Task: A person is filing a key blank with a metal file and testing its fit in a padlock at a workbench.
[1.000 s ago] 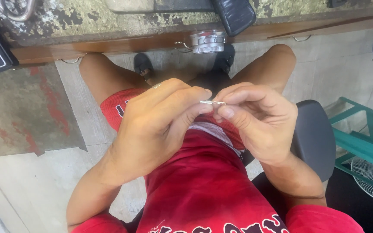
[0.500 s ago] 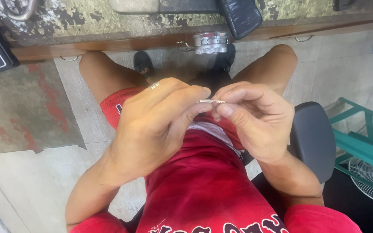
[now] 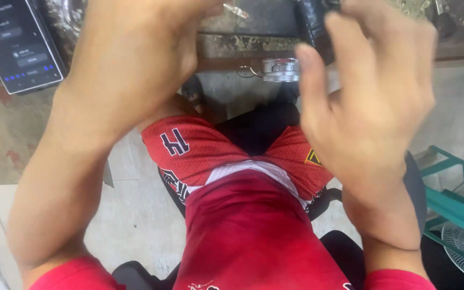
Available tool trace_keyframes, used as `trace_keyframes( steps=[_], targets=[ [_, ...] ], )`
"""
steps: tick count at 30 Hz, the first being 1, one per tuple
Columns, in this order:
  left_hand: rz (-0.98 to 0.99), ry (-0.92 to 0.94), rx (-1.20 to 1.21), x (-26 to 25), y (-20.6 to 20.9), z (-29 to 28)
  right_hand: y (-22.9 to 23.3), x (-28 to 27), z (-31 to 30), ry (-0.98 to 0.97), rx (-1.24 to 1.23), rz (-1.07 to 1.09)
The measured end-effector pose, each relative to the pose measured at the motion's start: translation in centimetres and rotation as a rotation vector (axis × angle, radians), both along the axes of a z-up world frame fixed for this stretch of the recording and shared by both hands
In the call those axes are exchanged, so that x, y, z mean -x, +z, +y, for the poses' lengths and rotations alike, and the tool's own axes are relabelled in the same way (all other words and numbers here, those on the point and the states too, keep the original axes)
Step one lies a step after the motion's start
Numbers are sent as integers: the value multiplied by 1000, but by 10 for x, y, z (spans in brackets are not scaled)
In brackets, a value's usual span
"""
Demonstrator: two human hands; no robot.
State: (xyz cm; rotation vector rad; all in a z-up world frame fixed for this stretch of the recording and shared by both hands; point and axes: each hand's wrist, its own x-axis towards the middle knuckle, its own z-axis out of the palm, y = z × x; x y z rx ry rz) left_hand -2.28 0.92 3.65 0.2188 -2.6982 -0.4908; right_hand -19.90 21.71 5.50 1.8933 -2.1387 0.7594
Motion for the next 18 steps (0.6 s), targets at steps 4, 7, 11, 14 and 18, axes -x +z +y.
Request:
trace_keyframes(
  steps=[4, 7, 11, 14, 18],
  targets=[
    [-137, 52, 186, -5, -14, -20, -6, 8, -25, -10, -206, 176],
    [-172, 52, 39, -16, -2, -24, -3, 8, -26, 14, -228, 186],
    [-130, 15, 15, -21, -1, -31, -5, 4, -18, -17, -206, 229],
    [-102, 16, 3, -21, -4, -34, -11, -6, -8, -67, -108, 65],
    [-118, 15, -29, -18, -6, -35, -18, -30, -4, -117, -34, -237]
  ],
)
